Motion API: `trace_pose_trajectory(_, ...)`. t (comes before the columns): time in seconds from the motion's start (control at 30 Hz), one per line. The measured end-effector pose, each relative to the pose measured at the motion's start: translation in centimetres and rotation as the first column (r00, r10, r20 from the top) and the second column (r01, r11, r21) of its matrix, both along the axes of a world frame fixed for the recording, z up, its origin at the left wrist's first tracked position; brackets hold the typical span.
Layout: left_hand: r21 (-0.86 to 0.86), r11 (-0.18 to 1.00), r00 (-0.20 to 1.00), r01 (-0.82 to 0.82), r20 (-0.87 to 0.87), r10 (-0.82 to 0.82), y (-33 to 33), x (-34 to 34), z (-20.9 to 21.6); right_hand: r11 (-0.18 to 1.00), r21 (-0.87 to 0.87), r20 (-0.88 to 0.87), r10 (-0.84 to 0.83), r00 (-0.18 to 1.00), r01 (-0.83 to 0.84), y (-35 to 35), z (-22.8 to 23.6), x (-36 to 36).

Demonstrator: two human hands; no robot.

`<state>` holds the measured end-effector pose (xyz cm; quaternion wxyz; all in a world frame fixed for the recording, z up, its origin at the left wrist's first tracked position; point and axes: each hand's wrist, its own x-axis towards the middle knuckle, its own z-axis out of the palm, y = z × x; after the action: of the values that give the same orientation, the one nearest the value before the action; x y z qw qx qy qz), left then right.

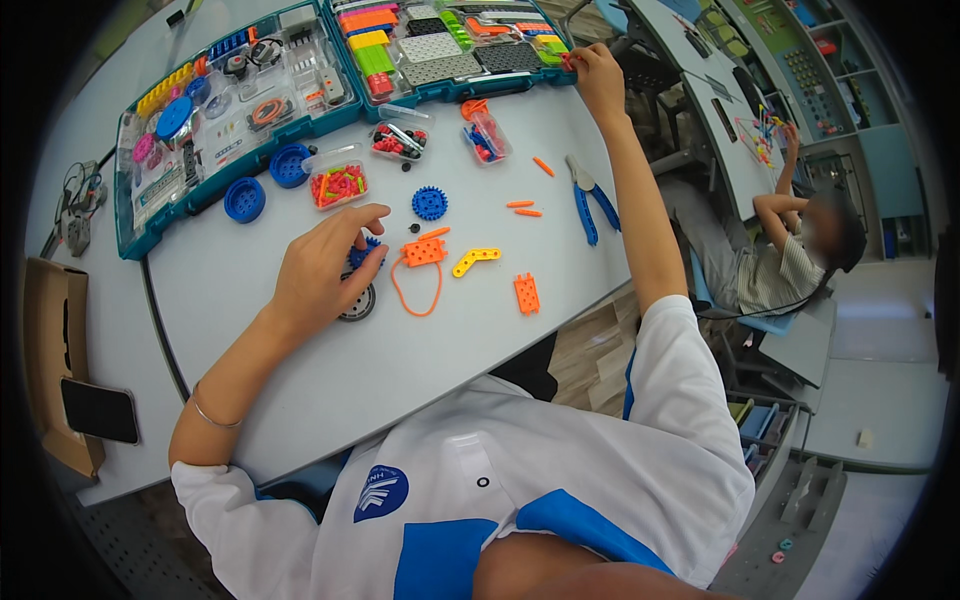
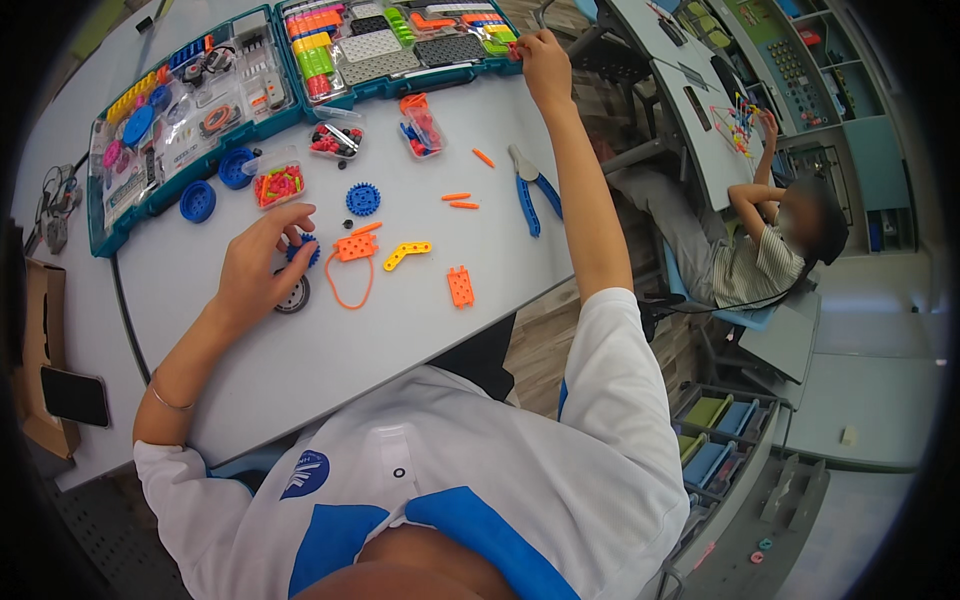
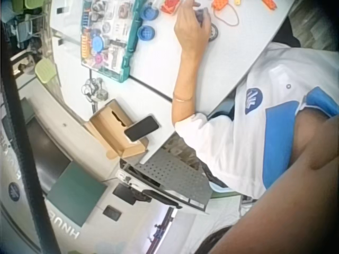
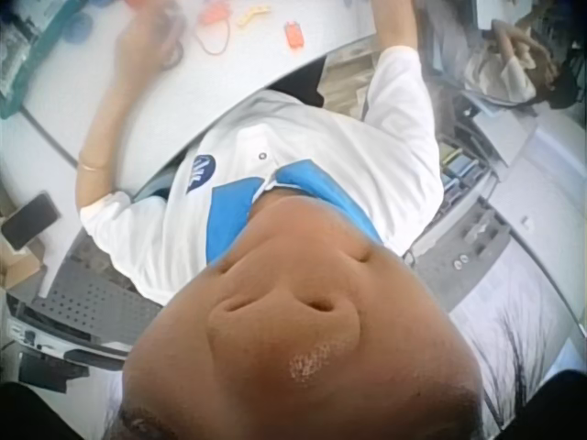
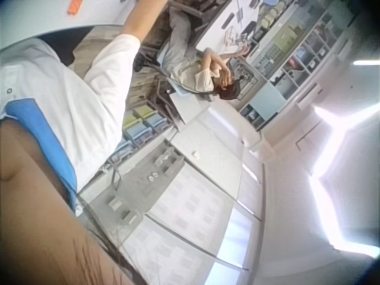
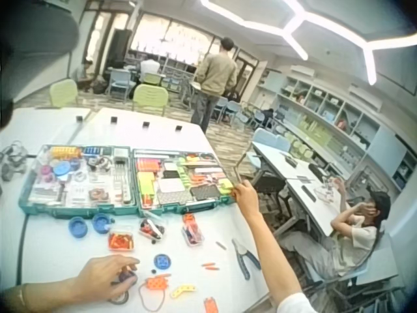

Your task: The person assembles a mechanical model using colorful plastic gears, connectors, and rods from a kit. They use pliers to cut and fit pieces, repeatedly selecting parts from the case and arranging them on the table.

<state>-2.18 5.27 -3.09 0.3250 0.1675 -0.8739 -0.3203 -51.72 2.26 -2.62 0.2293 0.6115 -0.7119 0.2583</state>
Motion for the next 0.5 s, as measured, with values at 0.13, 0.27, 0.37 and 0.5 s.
trace_pose_trajectory(0.13, -0.006, 1.0, 1.0, 0.009, 0.009, -0.009, -0.1, 0.0, 0.0, 0.998, 0.036, -0.01, 0.057, 0.998, -0.057, -0.1, 0.2, -0.2)
trace_pose_trajectory(0.27, -0.004, 1.0, 1.0, 0.006, 0.022, -0.006, -0.1, 0.1, 0.1, 0.989, 0.129, -0.068, 0.085, 0.994, -0.075, -1.6, 1.4, -1.2)
trace_pose_trajectory(0.37, 0.007, 1.0, 1.0, 0.0, 0.025, -0.001, 0.0, 0.1, 0.1, 0.995, 0.075, 0.073, 0.058, 0.996, -0.063, -1.9, 0.9, -0.8)
trace_pose_trajectory(0.5, 0.019, 1.0, 1.0, -0.006, 0.03, 0.005, 0.0, 0.3, 0.1, 0.999, -0.034, 0.086, -0.024, 0.996, 0.027, -0.8, -1.7, 0.5)
